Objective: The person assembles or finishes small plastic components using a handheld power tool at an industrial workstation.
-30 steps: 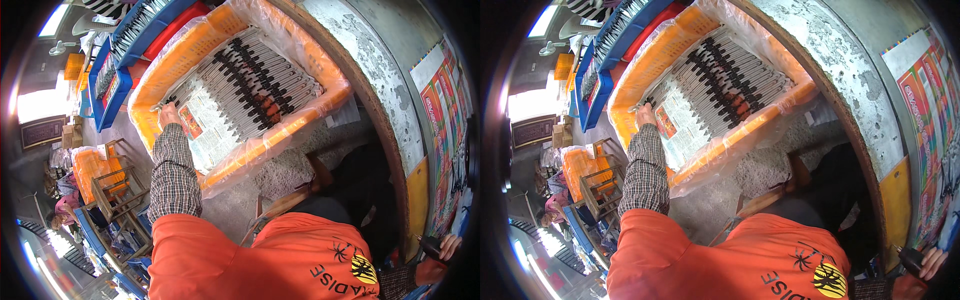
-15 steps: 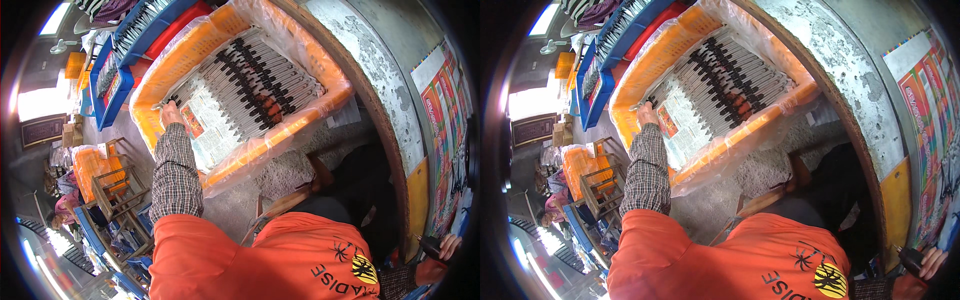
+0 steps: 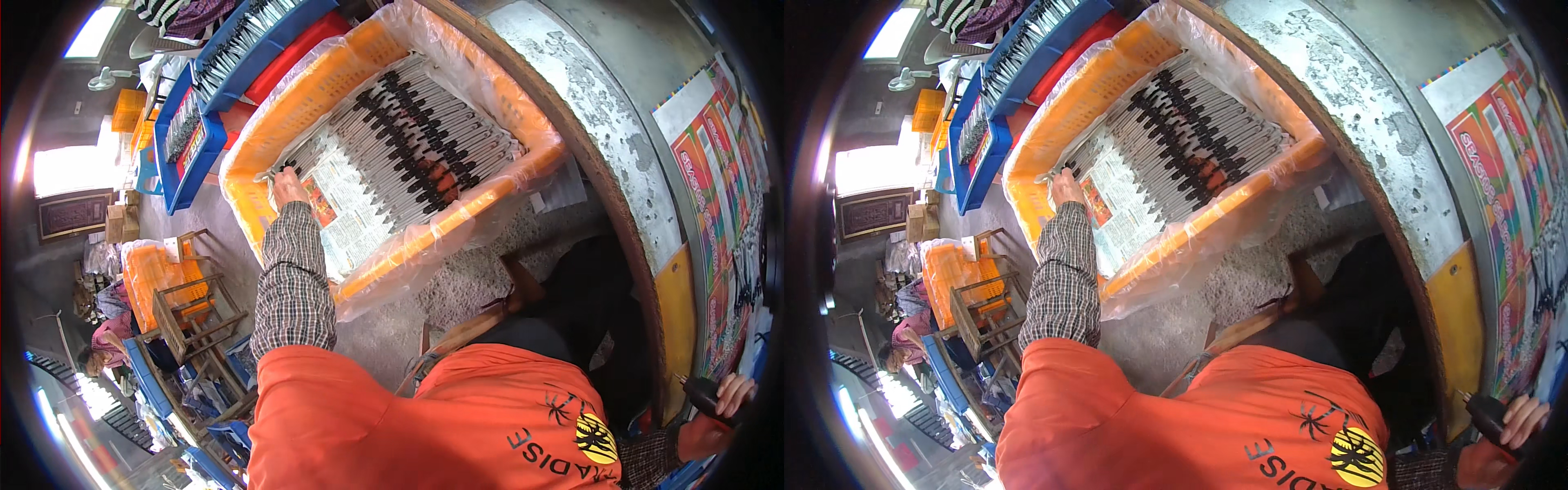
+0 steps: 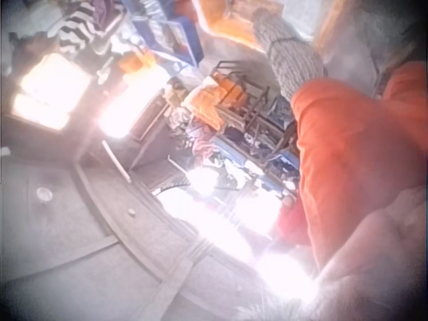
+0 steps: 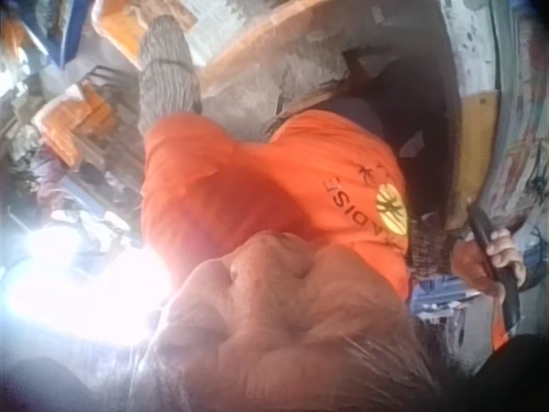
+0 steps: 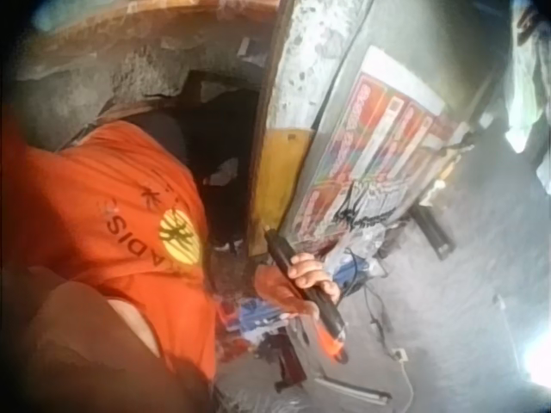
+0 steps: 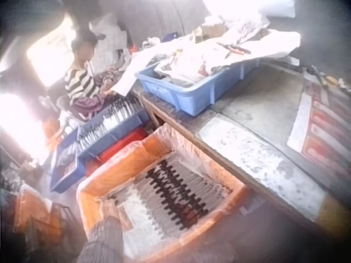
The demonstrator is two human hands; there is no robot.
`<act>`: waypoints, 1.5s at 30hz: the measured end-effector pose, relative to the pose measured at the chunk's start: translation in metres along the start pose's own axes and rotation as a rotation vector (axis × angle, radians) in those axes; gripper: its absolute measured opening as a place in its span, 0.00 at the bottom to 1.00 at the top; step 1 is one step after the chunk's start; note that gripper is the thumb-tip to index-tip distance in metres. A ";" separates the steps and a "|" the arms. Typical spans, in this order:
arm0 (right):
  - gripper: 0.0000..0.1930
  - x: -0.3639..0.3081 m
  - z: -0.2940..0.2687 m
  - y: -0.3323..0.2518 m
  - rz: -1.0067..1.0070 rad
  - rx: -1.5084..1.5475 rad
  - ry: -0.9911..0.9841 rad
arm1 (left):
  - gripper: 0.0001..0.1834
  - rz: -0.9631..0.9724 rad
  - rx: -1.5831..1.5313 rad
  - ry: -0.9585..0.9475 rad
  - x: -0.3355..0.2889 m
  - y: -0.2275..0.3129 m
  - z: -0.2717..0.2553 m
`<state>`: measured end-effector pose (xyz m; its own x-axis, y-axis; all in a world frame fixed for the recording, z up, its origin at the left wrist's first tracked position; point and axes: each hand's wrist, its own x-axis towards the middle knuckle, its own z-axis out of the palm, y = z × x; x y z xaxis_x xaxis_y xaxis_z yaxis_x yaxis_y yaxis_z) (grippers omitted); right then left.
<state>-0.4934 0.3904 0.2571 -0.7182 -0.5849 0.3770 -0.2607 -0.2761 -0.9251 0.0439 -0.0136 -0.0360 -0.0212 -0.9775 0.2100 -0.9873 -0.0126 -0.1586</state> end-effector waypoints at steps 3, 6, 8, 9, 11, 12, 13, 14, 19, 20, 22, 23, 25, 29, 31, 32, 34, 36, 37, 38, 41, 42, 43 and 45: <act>0.14 -0.002 -0.021 -0.001 0.096 0.143 -0.079 | 0.05 0.019 -0.093 0.027 -0.006 0.011 -0.017; 0.20 -0.007 -0.005 0.000 -0.003 0.060 0.041 | 0.06 0.100 -0.169 -0.076 -0.009 0.030 -0.052; 0.21 -0.009 -0.008 0.002 -0.011 0.104 0.019 | 0.07 0.170 -0.274 -0.120 -0.014 0.053 -0.073; 0.22 -0.011 -0.010 0.002 -0.016 0.138 0.006 | 0.07 0.236 -0.324 -0.127 -0.016 0.069 -0.080; 0.22 -0.012 -0.014 0.002 -0.010 0.156 0.000 | 0.08 0.361 -0.398 -0.126 -0.023 0.091 -0.101; 0.23 -0.013 -0.017 0.002 0.002 0.167 0.007 | 0.08 0.427 -0.431 -0.121 -0.027 0.103 -0.112; 0.23 -0.013 -0.023 0.001 0.008 0.170 -0.007 | 0.08 0.422 -0.434 -0.113 -0.030 0.117 -0.128; 0.23 -0.014 -0.021 0.001 0.001 0.173 -0.009 | 0.09 0.449 -0.428 -0.136 -0.036 0.130 -0.148; 0.22 -0.019 -0.014 -0.002 -0.031 0.168 -0.048 | 0.10 0.533 -0.582 -0.099 -0.056 0.165 -0.194; 0.22 -0.020 -0.015 -0.002 -0.037 0.168 -0.044 | 0.10 0.537 -0.585 -0.093 -0.058 0.168 -0.197; 0.21 -0.022 -0.017 -0.002 -0.002 0.186 -0.060 | 0.10 0.545 -0.595 -0.114 -0.062 0.172 -0.203; 0.21 -0.022 -0.016 -0.001 -0.006 0.187 -0.055 | 0.09 0.538 -0.593 -0.108 -0.063 0.171 -0.202; 0.24 -0.024 -0.010 -0.002 -0.039 0.103 0.003 | 0.08 0.543 -0.586 -0.078 -0.063 0.164 -0.191; 0.23 -0.026 -0.013 -0.001 -0.030 0.142 -0.024 | 0.07 0.499 -0.562 -0.061 -0.063 0.144 -0.160; 0.24 -0.026 -0.010 0.000 -0.040 0.150 0.024 | 0.09 0.470 -0.531 -0.045 -0.058 0.130 -0.135; 0.24 -0.026 -0.010 0.000 -0.036 0.147 0.022 | 0.09 0.469 -0.532 -0.050 -0.056 0.123 -0.126; 0.24 -0.025 -0.011 0.001 -0.031 0.173 0.030 | 0.13 0.344 -0.452 -0.106 -0.049 0.109 -0.114; 0.24 -0.024 -0.014 0.001 -0.029 0.160 0.027 | 0.19 0.330 -0.442 -0.209 -0.045 0.096 -0.108; 0.24 -0.023 -0.015 0.002 -0.029 0.148 0.027 | 0.23 0.279 -0.405 -0.222 -0.045 0.092 -0.101; 0.24 -0.022 -0.017 0.003 -0.026 0.148 0.024 | 0.27 0.225 -0.368 -0.235 -0.045 0.085 -0.094; 0.21 -0.019 -0.019 0.003 -0.025 0.202 -0.022 | 0.37 0.127 -0.257 -0.338 -0.035 0.056 -0.057; 0.21 -0.019 -0.017 0.003 -0.028 0.205 0.000 | 0.39 0.086 -0.168 -0.316 -0.033 0.046 -0.044; 0.21 -0.018 -0.015 0.002 -0.032 0.204 0.024 | 0.42 0.002 -0.147 -0.374 -0.029 0.039 -0.039; 0.21 -0.017 -0.016 0.002 -0.025 0.215 0.020 | 0.42 -0.045 -0.164 -0.366 -0.028 0.024 -0.029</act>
<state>-0.4921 0.4124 0.2477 -0.7265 -0.5614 0.3963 -0.1358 -0.4480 -0.8836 0.0158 0.0200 -0.0177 0.0509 -0.9876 -0.1488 -0.9986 -0.0523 0.0056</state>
